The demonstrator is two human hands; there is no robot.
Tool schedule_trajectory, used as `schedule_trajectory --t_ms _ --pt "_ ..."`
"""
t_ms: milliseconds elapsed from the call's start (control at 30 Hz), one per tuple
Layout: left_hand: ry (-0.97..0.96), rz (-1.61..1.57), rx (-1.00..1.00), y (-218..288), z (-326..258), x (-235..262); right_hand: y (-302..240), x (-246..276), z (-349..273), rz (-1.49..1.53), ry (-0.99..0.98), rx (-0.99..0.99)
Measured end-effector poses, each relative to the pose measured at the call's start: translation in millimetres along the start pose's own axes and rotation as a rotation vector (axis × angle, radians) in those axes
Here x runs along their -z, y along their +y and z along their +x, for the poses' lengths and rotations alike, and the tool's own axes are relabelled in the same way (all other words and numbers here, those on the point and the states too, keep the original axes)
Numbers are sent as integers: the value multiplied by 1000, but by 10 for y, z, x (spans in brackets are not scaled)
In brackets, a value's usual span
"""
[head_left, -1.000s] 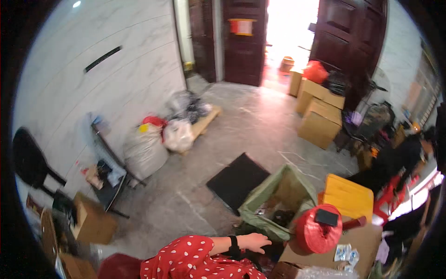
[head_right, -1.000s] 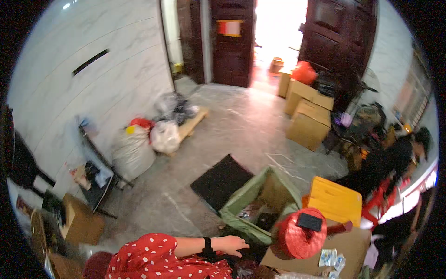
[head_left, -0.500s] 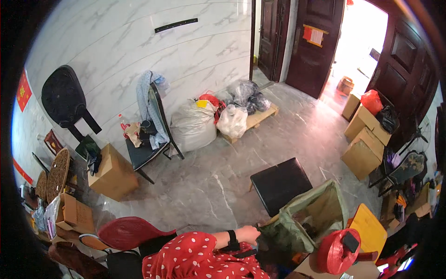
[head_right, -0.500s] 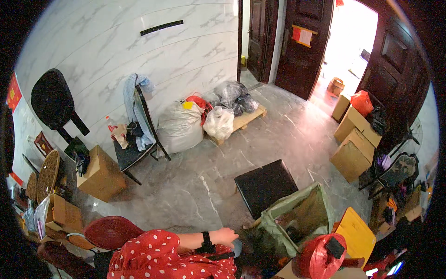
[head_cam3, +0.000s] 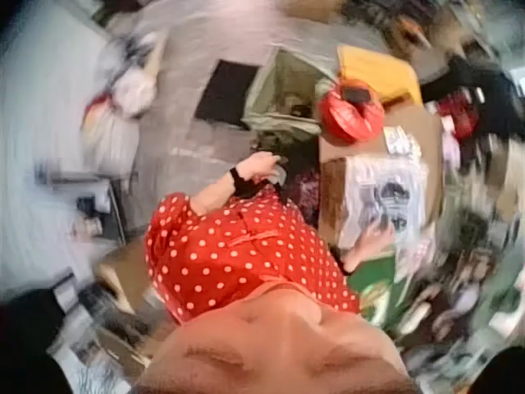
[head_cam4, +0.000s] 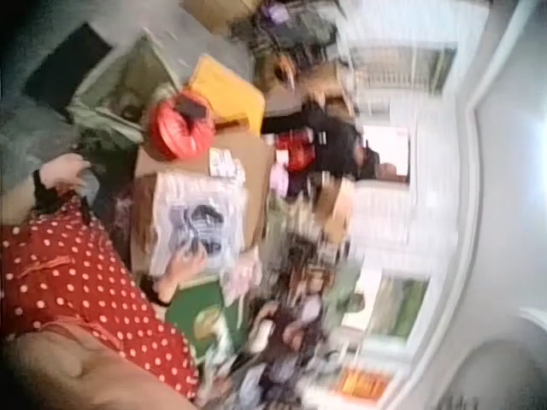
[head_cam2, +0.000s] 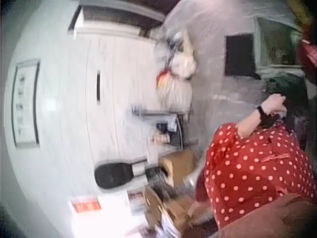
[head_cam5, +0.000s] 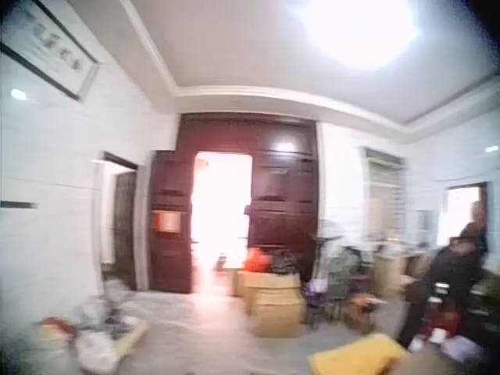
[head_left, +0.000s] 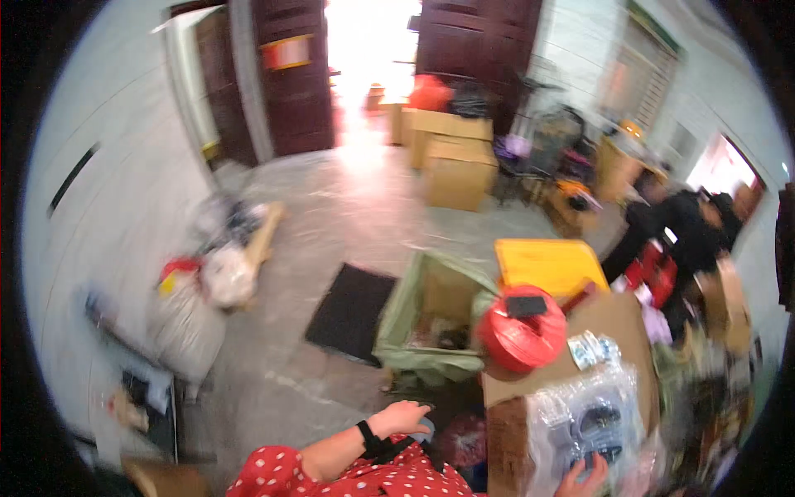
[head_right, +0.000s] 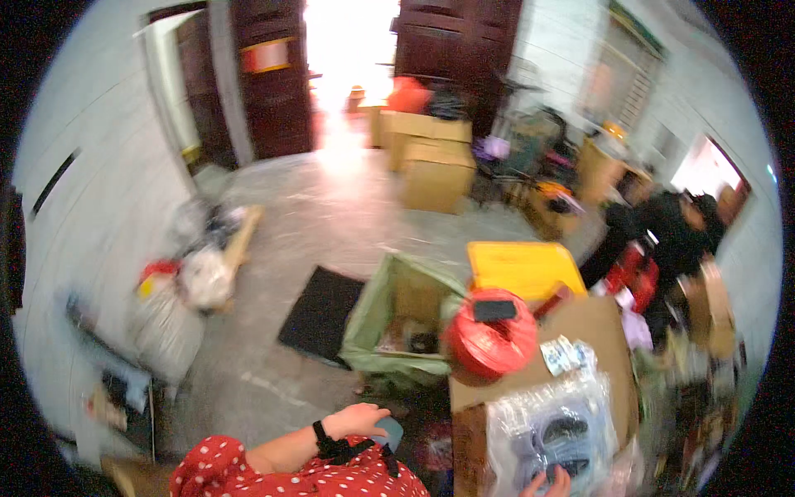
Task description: The recorder picks up a pair of blue clog-style shoes in a plastic bag, inspects them, and places them into a cardboard box.
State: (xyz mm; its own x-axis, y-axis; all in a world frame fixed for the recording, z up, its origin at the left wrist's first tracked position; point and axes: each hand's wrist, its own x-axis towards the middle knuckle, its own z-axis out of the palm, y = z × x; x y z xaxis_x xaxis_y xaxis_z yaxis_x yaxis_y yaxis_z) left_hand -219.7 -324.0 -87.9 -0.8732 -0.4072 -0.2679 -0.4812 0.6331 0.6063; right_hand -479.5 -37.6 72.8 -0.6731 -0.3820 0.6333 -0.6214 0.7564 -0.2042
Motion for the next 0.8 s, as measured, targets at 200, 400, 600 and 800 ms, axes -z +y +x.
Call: schedule_trajectory --t_ms 200,400,600,800 --pt "41 -192 -526 944 896 574 472 156 -428 99 70 -299" --pt "-19 -229 -719 1938 1782 684 385 265 -617 11 155 -635" --pt "-25 -159 -967 2684 2297 511 192 77 -406 195 227 -833" --pt "-185 -46 -960 2822 2420 208 155 -319 -186 147 115 -797"
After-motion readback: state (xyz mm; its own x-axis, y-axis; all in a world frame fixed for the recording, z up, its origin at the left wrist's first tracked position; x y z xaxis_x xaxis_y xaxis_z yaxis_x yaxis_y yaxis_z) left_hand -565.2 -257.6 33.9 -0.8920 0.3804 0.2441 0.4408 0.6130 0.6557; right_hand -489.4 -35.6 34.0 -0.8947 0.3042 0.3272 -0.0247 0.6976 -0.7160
